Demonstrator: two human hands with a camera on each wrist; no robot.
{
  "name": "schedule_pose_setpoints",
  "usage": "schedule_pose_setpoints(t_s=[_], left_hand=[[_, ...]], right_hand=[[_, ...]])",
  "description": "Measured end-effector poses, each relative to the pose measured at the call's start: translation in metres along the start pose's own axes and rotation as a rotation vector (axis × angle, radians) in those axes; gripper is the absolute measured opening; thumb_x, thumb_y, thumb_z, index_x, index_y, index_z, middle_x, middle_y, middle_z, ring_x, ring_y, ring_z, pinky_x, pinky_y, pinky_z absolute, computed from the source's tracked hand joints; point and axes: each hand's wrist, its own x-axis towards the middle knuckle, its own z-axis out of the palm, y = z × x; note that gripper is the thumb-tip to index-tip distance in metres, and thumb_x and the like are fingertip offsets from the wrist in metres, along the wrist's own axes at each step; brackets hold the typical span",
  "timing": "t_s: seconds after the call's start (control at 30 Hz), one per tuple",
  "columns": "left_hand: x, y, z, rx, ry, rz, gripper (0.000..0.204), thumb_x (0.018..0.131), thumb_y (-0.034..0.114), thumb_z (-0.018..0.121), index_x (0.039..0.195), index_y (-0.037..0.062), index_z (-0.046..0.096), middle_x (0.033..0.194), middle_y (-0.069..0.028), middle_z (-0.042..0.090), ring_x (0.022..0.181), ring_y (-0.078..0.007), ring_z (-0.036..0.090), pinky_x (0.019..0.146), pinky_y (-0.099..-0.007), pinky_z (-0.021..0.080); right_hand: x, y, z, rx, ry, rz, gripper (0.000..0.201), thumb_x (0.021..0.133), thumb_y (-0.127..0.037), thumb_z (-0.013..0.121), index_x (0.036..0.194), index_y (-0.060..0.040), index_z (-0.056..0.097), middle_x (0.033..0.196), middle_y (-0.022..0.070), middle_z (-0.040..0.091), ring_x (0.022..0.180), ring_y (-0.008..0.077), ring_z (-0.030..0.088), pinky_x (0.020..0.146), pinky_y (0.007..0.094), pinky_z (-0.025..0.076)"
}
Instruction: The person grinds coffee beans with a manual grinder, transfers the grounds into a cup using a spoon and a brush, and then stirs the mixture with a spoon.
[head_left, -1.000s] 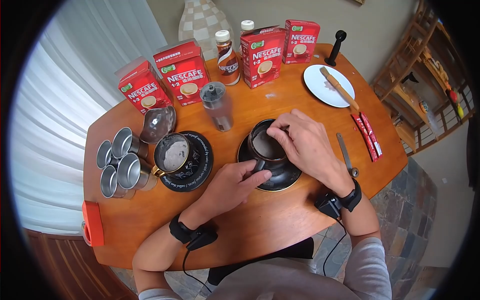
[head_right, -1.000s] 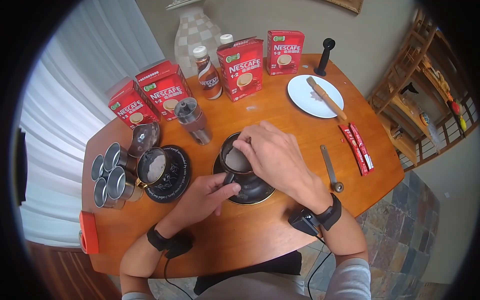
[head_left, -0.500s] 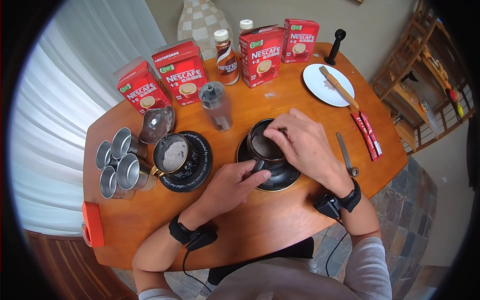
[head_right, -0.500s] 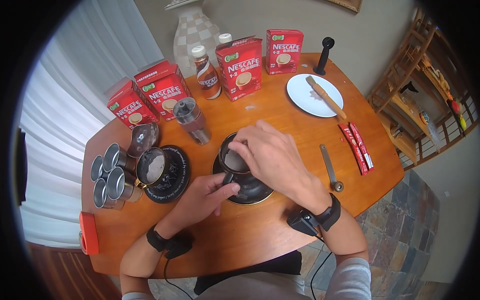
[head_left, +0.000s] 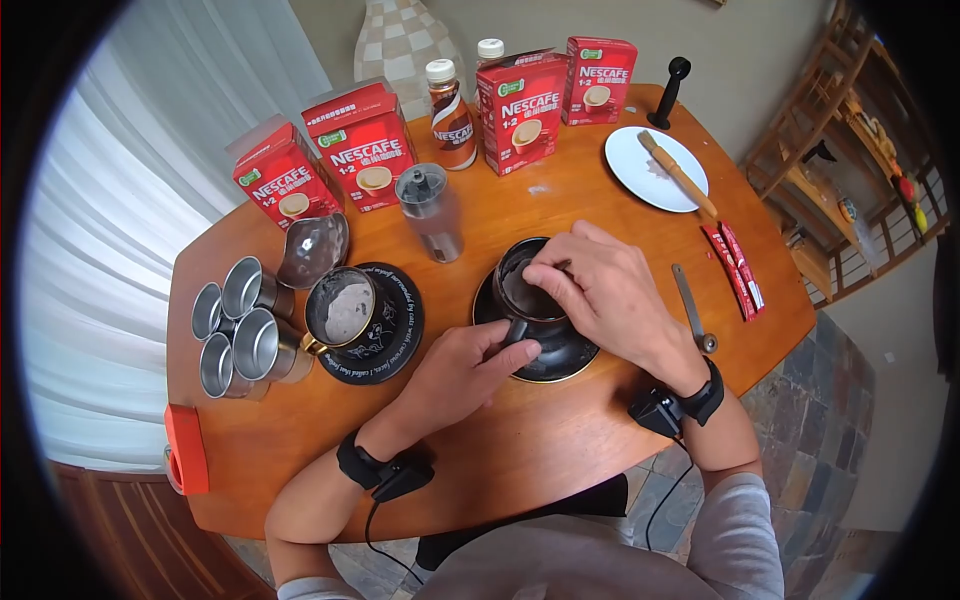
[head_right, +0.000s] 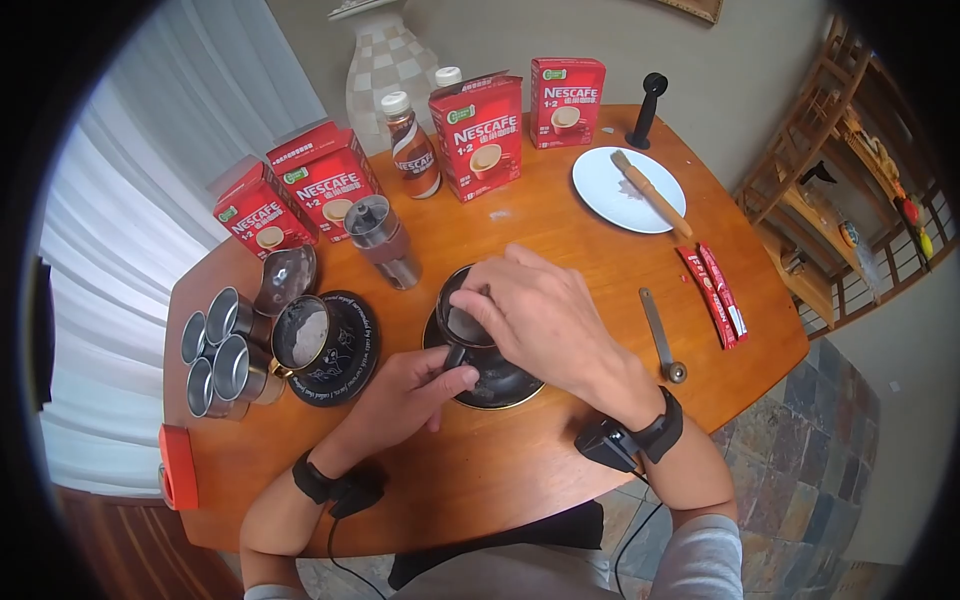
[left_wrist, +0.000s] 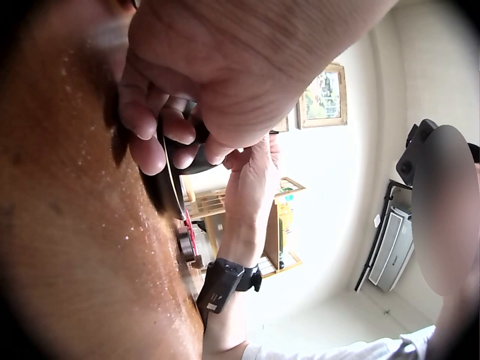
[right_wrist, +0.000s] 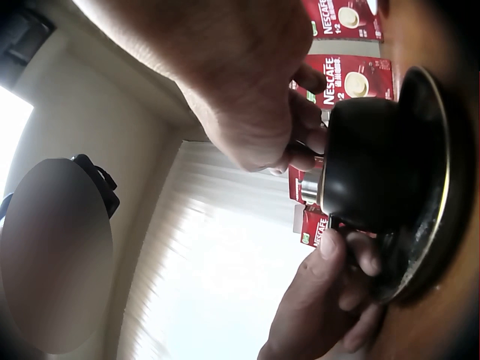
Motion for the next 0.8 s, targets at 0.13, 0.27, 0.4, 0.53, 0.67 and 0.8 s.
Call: schedule_pose_setpoints(t_s=[0.13, 0.27, 0.4, 0.53, 0.67, 0.8], left_hand=[[0.000, -0.001, 0.000, 0.007, 0.007, 0.006, 0.031, 0.107, 0.030, 0.064, 0.098, 0.0005, 0.068, 0.066, 0.0004, 0.057, 0.052, -0.0077, 0.055, 0.050, -0.0278, 0.045], [0.000, 0.000, 0.000, 0.005, 0.010, -0.007, 0.033, 0.106, 0.031, 0.065, 0.095, 0.0004, 0.066, 0.063, -0.0011, 0.057, 0.051, -0.0087, 0.054, 0.050, -0.0299, 0.045], [-0.001, 0.001, -0.001, 0.007, 0.009, -0.001, 0.034, 0.106, 0.032, 0.065, 0.094, 0.0003, 0.066, 0.064, -0.0014, 0.057, 0.051, -0.0088, 0.055, 0.050, -0.0297, 0.045], [-0.001, 0.001, 0.000, 0.006, 0.014, -0.007, 0.034, 0.106, 0.032, 0.065, 0.094, 0.0003, 0.066, 0.064, -0.0013, 0.057, 0.051, -0.0090, 0.056, 0.050, -0.0296, 0.046], [-0.001, 0.001, -0.001, 0.004, 0.005, -0.001, 0.033, 0.106, 0.031, 0.065, 0.095, 0.0004, 0.066, 0.064, -0.0012, 0.057, 0.051, -0.0090, 0.056, 0.050, -0.0297, 0.046], [-0.001, 0.000, 0.000, -0.006, 0.010, 0.006, 0.033, 0.106, 0.032, 0.064, 0.095, 0.0007, 0.066, 0.064, -0.0008, 0.057, 0.051, -0.0087, 0.056, 0.050, -0.0294, 0.045]], right_hand=[[0.001, 0.001, 0.000, -0.045, 0.072, 0.023, 0.016, 0.096, -0.018, 0.072, 0.090, -0.0030, 0.071, 0.080, 0.0110, 0.068, 0.078, 0.0313, 0.063, 0.067, 0.0439, 0.051], [0.001, 0.001, 0.004, -0.056, 0.053, 0.058, 0.016, 0.096, -0.018, 0.072, 0.091, -0.0027, 0.071, 0.080, 0.0111, 0.068, 0.081, 0.0313, 0.063, 0.068, 0.0431, 0.051], [0.001, 0.001, -0.001, 0.054, -0.064, 0.018, 0.017, 0.097, -0.019, 0.071, 0.091, -0.0025, 0.071, 0.081, 0.0113, 0.067, 0.082, 0.0316, 0.063, 0.069, 0.0435, 0.051], [0.003, 0.003, -0.004, 0.021, -0.052, 0.057, 0.019, 0.098, -0.020, 0.069, 0.093, -0.0022, 0.070, 0.084, 0.0120, 0.067, 0.083, 0.0331, 0.063, 0.070, 0.0439, 0.051], [0.002, 0.005, -0.005, -0.061, -0.074, 0.034, 0.019, 0.100, -0.021, 0.067, 0.096, -0.0027, 0.070, 0.085, 0.0124, 0.066, 0.086, 0.0339, 0.062, 0.072, 0.0446, 0.050], [0.002, 0.004, -0.008, 0.005, -0.117, 0.028, 0.019, 0.100, -0.021, 0.065, 0.096, -0.0031, 0.069, 0.087, 0.0125, 0.066, 0.087, 0.0341, 0.062, 0.072, 0.0457, 0.049]])
